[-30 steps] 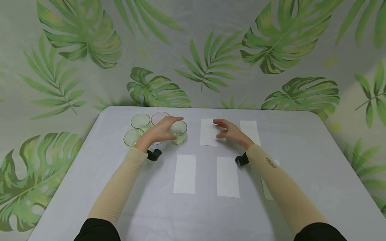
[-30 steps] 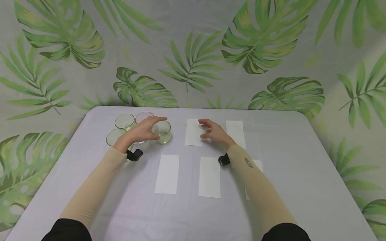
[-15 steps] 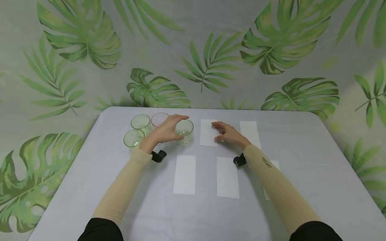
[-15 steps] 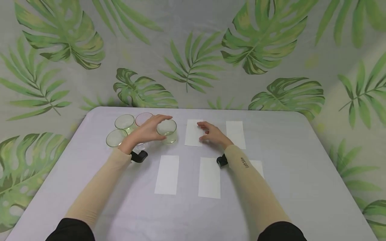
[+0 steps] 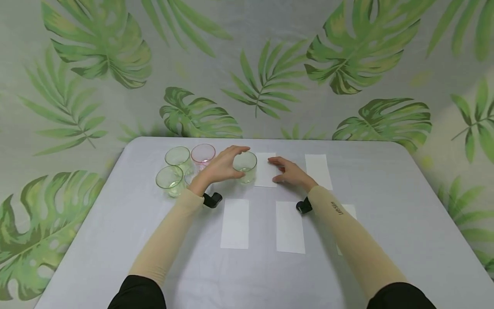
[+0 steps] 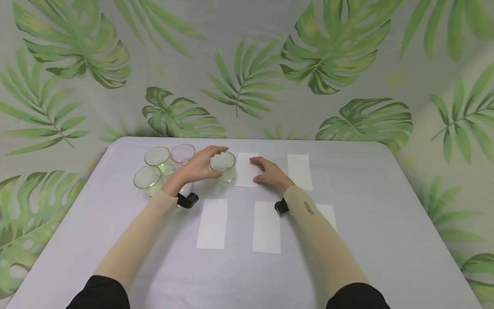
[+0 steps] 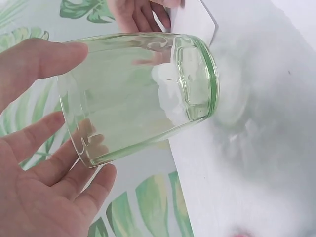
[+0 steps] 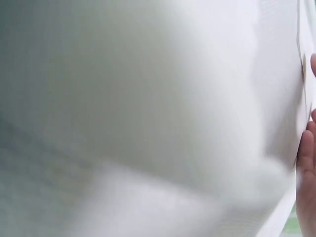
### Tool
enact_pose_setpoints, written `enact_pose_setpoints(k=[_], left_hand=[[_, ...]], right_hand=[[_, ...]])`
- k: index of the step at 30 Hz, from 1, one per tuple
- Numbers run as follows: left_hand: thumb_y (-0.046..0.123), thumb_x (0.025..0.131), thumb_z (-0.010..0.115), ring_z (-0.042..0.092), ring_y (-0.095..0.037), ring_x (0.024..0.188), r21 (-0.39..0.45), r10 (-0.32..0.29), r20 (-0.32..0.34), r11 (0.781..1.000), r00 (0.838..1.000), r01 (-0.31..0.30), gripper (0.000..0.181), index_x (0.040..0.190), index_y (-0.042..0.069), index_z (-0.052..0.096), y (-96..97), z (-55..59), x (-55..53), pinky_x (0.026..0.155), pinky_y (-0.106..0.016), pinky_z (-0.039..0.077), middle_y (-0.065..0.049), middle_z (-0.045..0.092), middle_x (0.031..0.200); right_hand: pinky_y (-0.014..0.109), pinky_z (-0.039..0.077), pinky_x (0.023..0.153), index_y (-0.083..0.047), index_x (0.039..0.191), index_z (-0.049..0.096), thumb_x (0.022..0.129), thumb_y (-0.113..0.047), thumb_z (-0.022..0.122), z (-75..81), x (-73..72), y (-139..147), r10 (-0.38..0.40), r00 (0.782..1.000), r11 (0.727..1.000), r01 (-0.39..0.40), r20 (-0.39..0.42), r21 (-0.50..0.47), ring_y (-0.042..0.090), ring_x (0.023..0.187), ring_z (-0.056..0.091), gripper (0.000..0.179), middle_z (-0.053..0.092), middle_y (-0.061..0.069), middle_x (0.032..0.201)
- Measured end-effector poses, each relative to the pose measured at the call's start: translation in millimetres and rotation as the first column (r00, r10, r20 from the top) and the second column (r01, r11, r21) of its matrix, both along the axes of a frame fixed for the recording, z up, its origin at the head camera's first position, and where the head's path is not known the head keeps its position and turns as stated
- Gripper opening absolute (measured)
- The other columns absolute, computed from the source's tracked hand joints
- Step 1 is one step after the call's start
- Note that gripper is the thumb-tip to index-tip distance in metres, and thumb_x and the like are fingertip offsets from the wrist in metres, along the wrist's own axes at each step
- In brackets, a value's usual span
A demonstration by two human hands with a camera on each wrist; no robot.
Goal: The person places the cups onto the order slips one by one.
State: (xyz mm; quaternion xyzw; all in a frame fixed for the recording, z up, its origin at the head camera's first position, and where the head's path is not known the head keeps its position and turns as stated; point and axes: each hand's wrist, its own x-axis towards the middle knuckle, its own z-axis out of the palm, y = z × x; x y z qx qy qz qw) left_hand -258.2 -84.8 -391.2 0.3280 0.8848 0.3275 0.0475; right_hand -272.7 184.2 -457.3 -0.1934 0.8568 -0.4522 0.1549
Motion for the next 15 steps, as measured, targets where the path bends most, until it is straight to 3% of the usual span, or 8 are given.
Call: enact_pose_setpoints(k=[15], left_hand=[[0.015, 0.078, 0.076, 0.041, -0.028, 0.126, 0.036, 0.025, 0.006, 0.999, 1.0, -0.026, 0.074, 0.142, 0.003, 0.041, 35.9, -5.6, -14.1, 0.106, -0.043, 0.033, -0.012, 0.044, 0.142]], right_hand=[[0.039, 0.026, 0.112, 0.001, 0.144, 0.036, 0.081, 0.006, 0.067, 2.5, 2.6, -3.3, -0.032, 0.999, 0.997, 0.032, 0.008, 0.076, 0.032, 0.136, 0.031, 0.07, 0.036, 0.017, 0.148]])
